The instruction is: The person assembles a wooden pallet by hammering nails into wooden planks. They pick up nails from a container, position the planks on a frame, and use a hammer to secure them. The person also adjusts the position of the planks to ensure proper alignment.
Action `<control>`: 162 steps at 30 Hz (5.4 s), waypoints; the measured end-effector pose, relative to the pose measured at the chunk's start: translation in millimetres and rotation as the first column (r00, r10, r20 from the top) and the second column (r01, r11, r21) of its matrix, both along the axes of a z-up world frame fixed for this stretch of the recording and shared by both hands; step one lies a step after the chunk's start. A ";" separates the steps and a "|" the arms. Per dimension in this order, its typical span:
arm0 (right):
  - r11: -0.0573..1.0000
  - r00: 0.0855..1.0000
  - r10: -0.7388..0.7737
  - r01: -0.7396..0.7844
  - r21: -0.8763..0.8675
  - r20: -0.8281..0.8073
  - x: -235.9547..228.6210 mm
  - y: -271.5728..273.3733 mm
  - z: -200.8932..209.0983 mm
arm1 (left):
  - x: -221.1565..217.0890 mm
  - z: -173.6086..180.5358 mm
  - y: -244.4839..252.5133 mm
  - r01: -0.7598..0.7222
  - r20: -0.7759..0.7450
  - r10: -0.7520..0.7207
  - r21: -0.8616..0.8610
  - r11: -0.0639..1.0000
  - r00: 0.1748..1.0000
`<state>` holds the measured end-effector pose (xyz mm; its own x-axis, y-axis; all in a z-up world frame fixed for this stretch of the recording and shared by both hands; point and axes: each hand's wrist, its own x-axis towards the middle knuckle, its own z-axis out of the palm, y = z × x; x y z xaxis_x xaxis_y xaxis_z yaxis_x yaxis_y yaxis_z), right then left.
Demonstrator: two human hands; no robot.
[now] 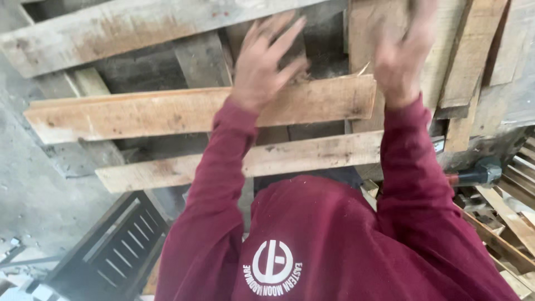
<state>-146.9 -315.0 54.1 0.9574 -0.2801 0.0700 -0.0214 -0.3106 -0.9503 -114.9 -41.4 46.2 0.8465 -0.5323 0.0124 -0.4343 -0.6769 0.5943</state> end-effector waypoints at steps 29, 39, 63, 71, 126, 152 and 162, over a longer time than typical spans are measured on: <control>0.409 0.632 0.723 -0.717 -0.565 -0.279 -156.1 42.0 50.0 | -154.9 75.9 107.9 0.293 -0.003 -0.305 0.287 0.912 0.952; 0.798 0.952 0.237 -0.306 -0.520 -0.196 -46.4 -38.8 -14.6 | -34.9 17.6 20.9 0.172 0.078 -0.222 0.413 0.895 0.972; 0.626 0.921 -0.308 0.385 0.678 -0.238 -118.1 -64.5 -103.5 | -101.5 -12.9 -1.3 -0.056 0.164 -0.010 0.392 0.918 0.986; 0.831 0.926 -0.236 0.350 0.433 -0.296 -141.2 -48.2 -83.9 | -67.5 -31.3 5.6 0.020 0.096 -0.069 0.445 0.895 0.993; 0.987 0.947 -0.136 0.154 0.039 -0.290 -223.0 -85.8 -39.1 | -194.4 42.2 29.9 0.233 -0.143 -0.211 0.161 0.959 0.967; 0.970 0.962 -0.172 0.128 -0.205 -0.212 -268.7 -14.7 -39.4 | -117.9 46.5 89.8 0.137 -0.607 0.164 0.418 0.898 0.778; 0.884 0.971 -0.190 0.104 -0.456 -0.146 -252.5 -14.1 -59.9 | -143.5 -8.5 91.2 0.191 0.102 -0.218 0.223 0.956 0.971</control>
<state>-399.4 -329.1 -5.8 0.9155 -0.3993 0.0492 -0.2580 -0.6764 -0.6898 -258.4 49.8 37.7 0.7182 -0.6955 -0.0200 -0.6377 -0.6694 0.3811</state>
